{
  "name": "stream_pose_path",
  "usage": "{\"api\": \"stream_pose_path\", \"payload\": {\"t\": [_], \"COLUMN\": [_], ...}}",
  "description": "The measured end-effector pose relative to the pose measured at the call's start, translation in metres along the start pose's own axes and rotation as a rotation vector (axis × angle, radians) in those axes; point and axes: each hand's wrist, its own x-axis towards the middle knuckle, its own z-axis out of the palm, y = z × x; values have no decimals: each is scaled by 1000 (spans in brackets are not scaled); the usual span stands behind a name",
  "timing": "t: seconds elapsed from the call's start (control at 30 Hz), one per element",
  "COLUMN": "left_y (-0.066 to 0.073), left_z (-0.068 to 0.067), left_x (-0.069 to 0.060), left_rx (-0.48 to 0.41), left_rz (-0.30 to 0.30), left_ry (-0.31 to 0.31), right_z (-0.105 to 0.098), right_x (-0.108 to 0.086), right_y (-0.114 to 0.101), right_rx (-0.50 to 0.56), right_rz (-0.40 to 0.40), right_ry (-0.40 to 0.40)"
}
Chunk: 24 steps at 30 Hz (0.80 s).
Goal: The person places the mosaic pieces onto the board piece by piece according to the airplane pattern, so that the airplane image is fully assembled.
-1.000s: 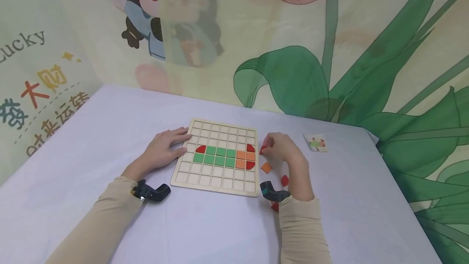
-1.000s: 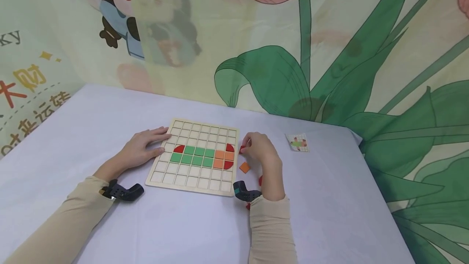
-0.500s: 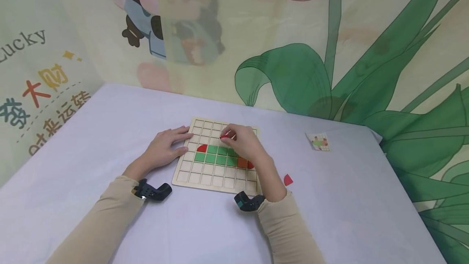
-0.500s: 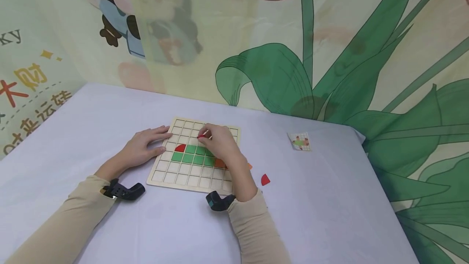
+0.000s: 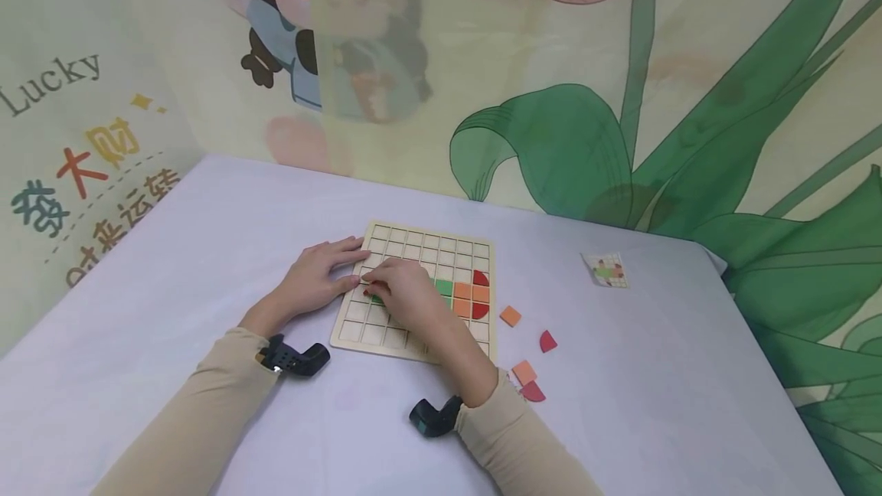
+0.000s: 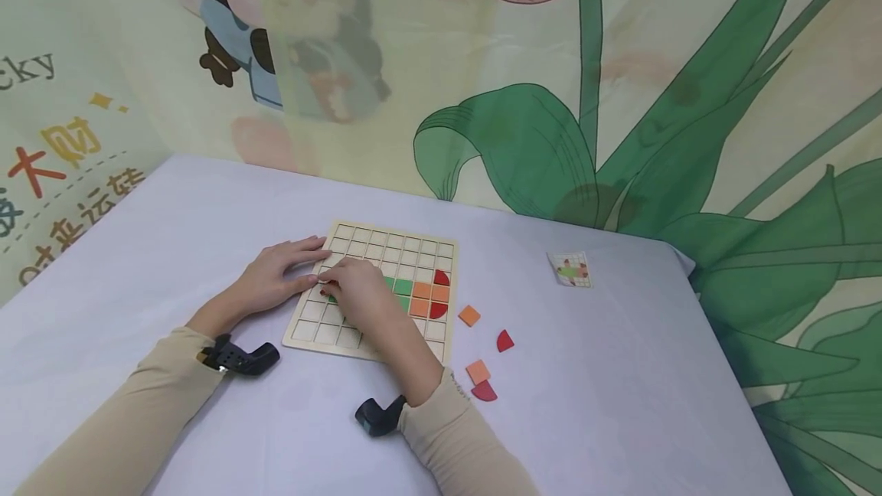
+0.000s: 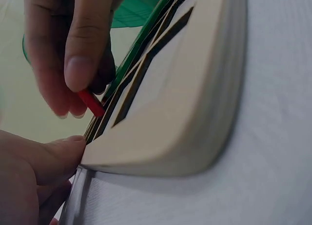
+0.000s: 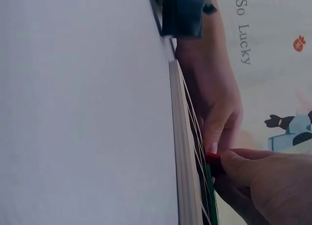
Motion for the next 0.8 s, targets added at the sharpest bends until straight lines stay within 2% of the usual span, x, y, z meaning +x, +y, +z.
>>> {"api": "stream_pose_path", "payload": {"t": [0.13,0.3,0.57,0.8], "left_y": [0,-1,0,0], "left_z": [1,0,0,1], "left_x": [1,1,0,1], "left_rx": [-1,-2,8,11], "left_rz": [7,12,1,-8], "left_ry": [5,0,-11,-12], "right_z": [3,3,0,4], "right_x": [-1,-3,-3,-3], "right_y": [-3,-5,-10,-8], "right_rx": [-27,-68,-101,-84], "right_rz": [-22,-51,-17,-5], "right_ry": [26,22,-31,1]}}
